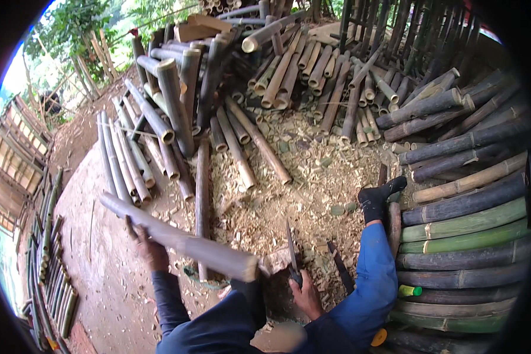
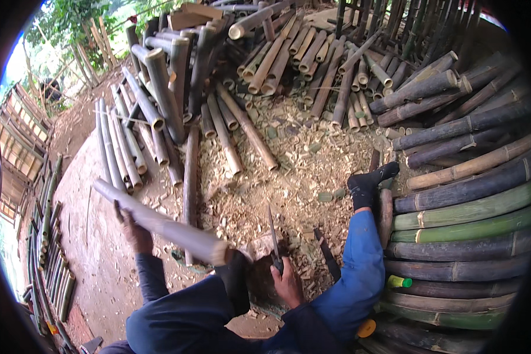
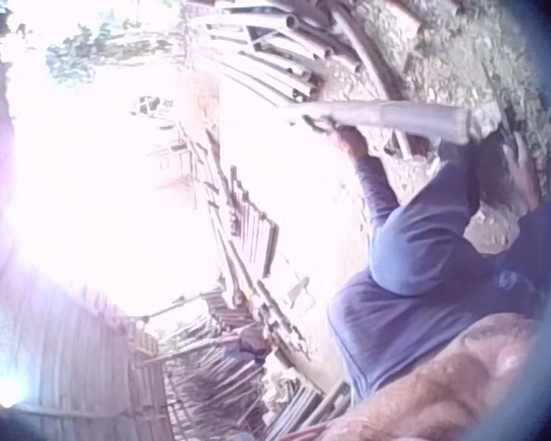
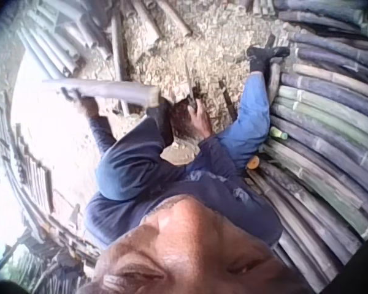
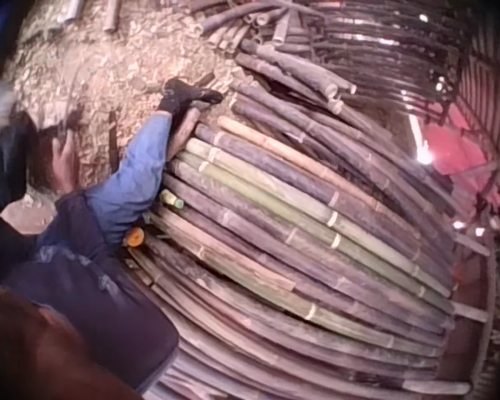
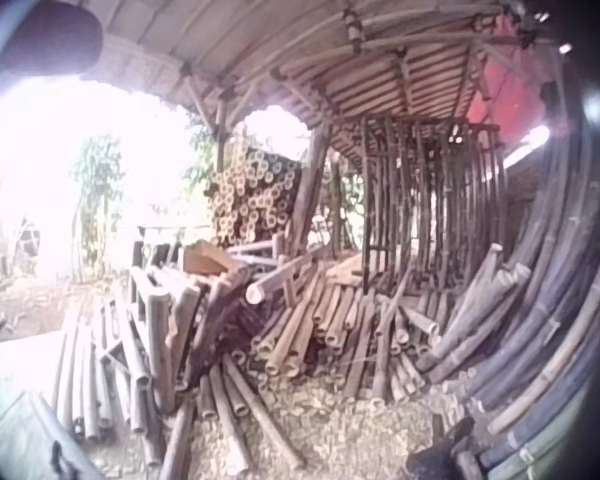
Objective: The person sits on the ground and uses a knife to sharpen the end of a bamboo pole. They repeatedly rotate the pole and shave its tip, then place the finished piece aside and pick up another pole to repeat the process.
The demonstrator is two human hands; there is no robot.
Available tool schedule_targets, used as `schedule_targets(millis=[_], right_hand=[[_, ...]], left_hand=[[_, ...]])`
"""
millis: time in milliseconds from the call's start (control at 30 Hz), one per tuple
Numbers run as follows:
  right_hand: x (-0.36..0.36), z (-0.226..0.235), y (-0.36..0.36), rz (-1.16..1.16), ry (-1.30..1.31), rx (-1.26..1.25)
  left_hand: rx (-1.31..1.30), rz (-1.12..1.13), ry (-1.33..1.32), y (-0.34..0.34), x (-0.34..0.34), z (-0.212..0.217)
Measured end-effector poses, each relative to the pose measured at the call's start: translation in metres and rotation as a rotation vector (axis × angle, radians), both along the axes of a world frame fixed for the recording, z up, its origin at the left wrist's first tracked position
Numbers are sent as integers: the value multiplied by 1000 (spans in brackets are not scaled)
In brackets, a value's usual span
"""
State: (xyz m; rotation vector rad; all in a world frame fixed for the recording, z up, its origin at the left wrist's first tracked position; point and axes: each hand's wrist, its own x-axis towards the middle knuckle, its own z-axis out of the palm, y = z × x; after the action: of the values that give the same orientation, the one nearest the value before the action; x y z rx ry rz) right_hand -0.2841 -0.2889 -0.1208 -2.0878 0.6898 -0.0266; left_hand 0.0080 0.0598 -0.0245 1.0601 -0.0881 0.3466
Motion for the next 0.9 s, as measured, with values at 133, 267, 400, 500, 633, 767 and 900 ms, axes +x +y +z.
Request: schedule_targets(millis=[133,267,400,500,633,767,900], right_hand=[[3,17,4,-86,-63,376],[3,35,7,-79,-135,532],[3,43,4,-132,-146,605],[2,41,2,-199,-172,693],[0,37,0,-226,7,538],[-2,34,-1,-165,4,377],[-9,31,2,-163,119,424]], left_hand=[[197,-143,-140,63,13,57],[839,246,59,51,0,99],[270,179,157,-2,-18,87],[-147,-159,22,-28,-15,70],[-232,-27,331,-59,2,45],[-165,-97,328,-81,-21,18],[-73,-105,277,-80,-40,12]])
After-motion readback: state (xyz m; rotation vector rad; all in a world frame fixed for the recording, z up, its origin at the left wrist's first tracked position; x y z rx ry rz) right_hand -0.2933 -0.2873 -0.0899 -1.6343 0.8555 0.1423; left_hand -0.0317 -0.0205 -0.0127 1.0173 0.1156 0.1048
